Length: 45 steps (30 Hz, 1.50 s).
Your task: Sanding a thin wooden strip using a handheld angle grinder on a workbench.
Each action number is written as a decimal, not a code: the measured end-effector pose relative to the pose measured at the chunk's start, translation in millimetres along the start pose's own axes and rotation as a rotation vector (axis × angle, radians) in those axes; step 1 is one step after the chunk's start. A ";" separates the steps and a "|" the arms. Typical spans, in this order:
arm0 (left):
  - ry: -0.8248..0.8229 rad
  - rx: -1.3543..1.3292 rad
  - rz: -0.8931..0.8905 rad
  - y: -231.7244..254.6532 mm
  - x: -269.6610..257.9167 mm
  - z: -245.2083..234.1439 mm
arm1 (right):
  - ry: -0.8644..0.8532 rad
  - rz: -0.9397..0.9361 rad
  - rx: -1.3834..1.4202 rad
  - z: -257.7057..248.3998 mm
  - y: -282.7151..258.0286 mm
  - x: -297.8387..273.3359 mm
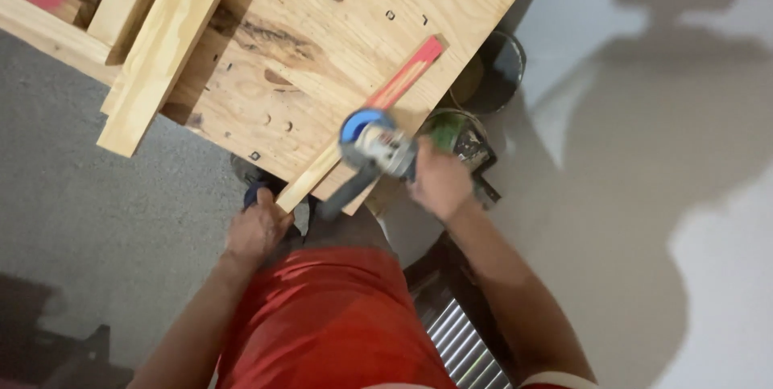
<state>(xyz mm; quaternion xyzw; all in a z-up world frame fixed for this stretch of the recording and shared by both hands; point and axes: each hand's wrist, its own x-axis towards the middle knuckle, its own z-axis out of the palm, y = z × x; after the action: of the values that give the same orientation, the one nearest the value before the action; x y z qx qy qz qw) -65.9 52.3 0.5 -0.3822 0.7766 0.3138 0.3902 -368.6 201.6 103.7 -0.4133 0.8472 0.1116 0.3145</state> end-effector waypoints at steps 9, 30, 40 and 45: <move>0.000 0.034 0.002 -8.1 6.1 16.5 | 0.114 0.233 0.149 -51.4 59.6 31.3; -0.032 -0.068 -0.007 2.4 -9.9 -10.3 | 0.023 0.184 0.144 -46.3 38.7 12.0; 0.023 -0.038 0.037 -7.0 3.9 13.5 | 0.040 0.145 0.141 -21.2 39.3 17.5; 0.051 -0.027 0.039 -10.1 8.5 20.9 | 0.110 0.227 0.136 -52.4 70.0 33.4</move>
<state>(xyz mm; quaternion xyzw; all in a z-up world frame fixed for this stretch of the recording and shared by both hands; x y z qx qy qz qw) -53.3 60.6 -19.0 -0.3804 0.7893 0.3220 0.3588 -461.0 201.4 118.6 -0.2981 0.9100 0.0662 0.2803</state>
